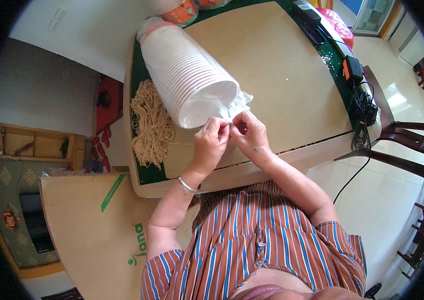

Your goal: Unpacking a stack of paper cups from a plastic bag.

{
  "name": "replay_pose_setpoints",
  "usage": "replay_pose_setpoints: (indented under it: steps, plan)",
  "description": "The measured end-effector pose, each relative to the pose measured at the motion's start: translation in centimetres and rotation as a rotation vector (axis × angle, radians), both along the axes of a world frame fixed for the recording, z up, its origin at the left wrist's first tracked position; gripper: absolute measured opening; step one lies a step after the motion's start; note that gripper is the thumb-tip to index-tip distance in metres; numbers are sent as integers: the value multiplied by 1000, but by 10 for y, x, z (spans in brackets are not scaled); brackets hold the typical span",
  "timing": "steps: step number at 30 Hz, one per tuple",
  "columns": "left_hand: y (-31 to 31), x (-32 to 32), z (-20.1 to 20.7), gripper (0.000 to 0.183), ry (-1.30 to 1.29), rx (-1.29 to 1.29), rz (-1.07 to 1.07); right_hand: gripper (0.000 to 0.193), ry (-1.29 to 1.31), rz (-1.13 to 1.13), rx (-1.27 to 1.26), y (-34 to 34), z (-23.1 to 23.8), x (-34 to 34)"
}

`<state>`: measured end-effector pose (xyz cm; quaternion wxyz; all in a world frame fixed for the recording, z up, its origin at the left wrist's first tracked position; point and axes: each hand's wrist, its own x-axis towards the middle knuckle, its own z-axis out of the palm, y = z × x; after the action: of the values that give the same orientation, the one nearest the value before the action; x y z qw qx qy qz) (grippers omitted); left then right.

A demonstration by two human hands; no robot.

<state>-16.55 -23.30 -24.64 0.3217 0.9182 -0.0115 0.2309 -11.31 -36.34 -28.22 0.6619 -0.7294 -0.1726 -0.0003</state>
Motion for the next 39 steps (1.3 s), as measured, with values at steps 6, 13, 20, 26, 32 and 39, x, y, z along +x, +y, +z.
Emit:
replay_pose_setpoints:
  steps: [6,13,20,26,32,39]
  plan:
    - [3,2,-4,13,-5,-25,-16,15,83,49,8,-2,-3,2]
    - [5,4,2,19,-56,242,-90,13,32,74,-134,-6,6,9]
    - [15,8,2,24,-101,518,-251,13,35,112,-266,-9,15,14]
    - [19,12,8,22,-69,535,-302,15,113,175,-222,-9,9,20]
    - [19,15,8,19,-98,260,-297,15,418,321,79,-12,2,21]
    - [11,12,9,20,-23,49,-204,18,514,386,277,-16,1,22]
